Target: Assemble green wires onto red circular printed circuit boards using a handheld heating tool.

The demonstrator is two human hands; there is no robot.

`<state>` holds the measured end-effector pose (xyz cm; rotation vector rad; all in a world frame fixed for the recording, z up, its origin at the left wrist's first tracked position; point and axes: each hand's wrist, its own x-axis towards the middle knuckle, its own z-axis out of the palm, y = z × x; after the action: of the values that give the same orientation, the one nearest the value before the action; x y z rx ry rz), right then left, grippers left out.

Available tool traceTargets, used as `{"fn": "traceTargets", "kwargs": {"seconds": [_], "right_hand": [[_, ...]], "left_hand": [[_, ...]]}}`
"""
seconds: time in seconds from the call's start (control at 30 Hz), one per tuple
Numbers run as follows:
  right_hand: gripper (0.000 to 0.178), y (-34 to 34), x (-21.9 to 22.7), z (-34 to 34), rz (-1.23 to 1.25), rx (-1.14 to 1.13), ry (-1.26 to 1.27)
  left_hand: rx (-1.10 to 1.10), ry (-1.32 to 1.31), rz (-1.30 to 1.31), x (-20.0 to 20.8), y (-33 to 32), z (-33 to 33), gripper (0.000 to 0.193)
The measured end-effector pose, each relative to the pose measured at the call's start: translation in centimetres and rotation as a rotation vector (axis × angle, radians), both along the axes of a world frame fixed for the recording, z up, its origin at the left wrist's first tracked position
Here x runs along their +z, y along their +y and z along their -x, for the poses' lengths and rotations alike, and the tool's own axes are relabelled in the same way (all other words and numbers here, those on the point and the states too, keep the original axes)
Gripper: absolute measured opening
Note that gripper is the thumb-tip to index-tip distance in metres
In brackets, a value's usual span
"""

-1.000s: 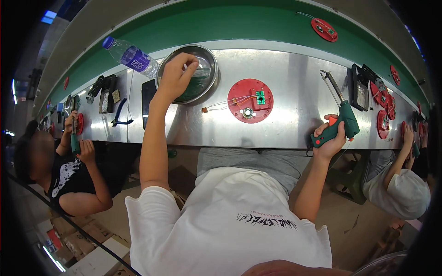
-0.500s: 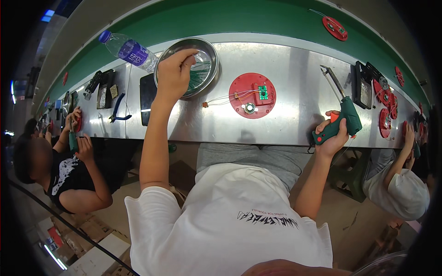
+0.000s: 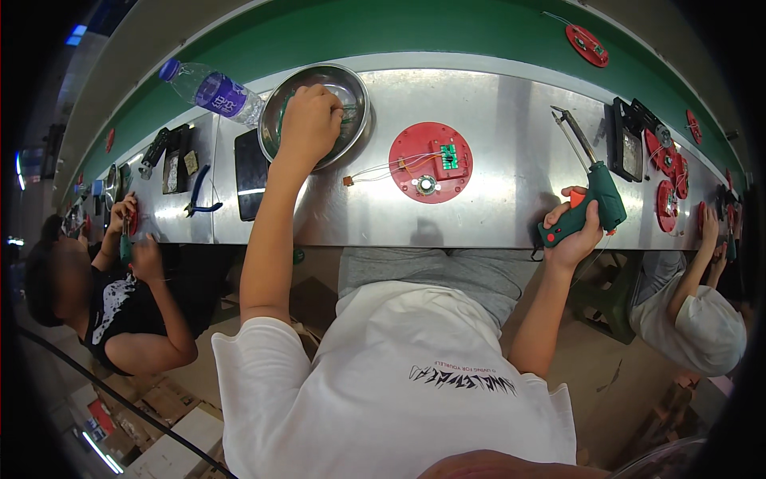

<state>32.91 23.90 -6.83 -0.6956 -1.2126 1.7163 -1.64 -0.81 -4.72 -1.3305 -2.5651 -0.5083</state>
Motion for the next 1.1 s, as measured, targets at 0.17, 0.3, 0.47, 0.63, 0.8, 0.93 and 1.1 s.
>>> {"fn": "traceTargets", "kwargs": {"seconds": [0.17,0.3,0.47,0.63,0.8,0.93,1.1], "right_hand": [[0.037,0.0,0.1,0.0,-0.006,-0.002,-0.004],[0.037,0.1,0.0,-0.1,0.020,-0.021,0.055],[0.042,-1.1,-0.5,-1.1,-0.167,0.065,0.094],[0.054,-3.1,-0.7,-3.7,-0.322,0.329,-0.107],[0.045,-4.0,-0.5,-4.2,-0.573,0.453,-0.215],[0.022,-4.9,0.4,-3.2,-0.260,0.442,-0.212],[0.021,-4.5,-0.3,-3.2,-0.483,0.438,-0.340]], "left_hand": [[-0.065,0.152,0.049,-0.2,0.1,0.3,0.008],[-0.086,0.130,0.024,0.3,0.0,0.1,0.010],[-0.194,0.050,-0.430,4.9,0.6,-5.7,0.012],[-0.300,-0.404,-0.433,5.0,1.9,-13.5,0.008],[-0.204,-0.246,-0.520,-0.3,4.3,-14.6,0.010],[-0.141,-0.202,-0.487,-2.2,4.8,-15.1,0.010],[-0.116,-0.162,-0.521,-3.0,5.1,-15.3,0.011]]}}
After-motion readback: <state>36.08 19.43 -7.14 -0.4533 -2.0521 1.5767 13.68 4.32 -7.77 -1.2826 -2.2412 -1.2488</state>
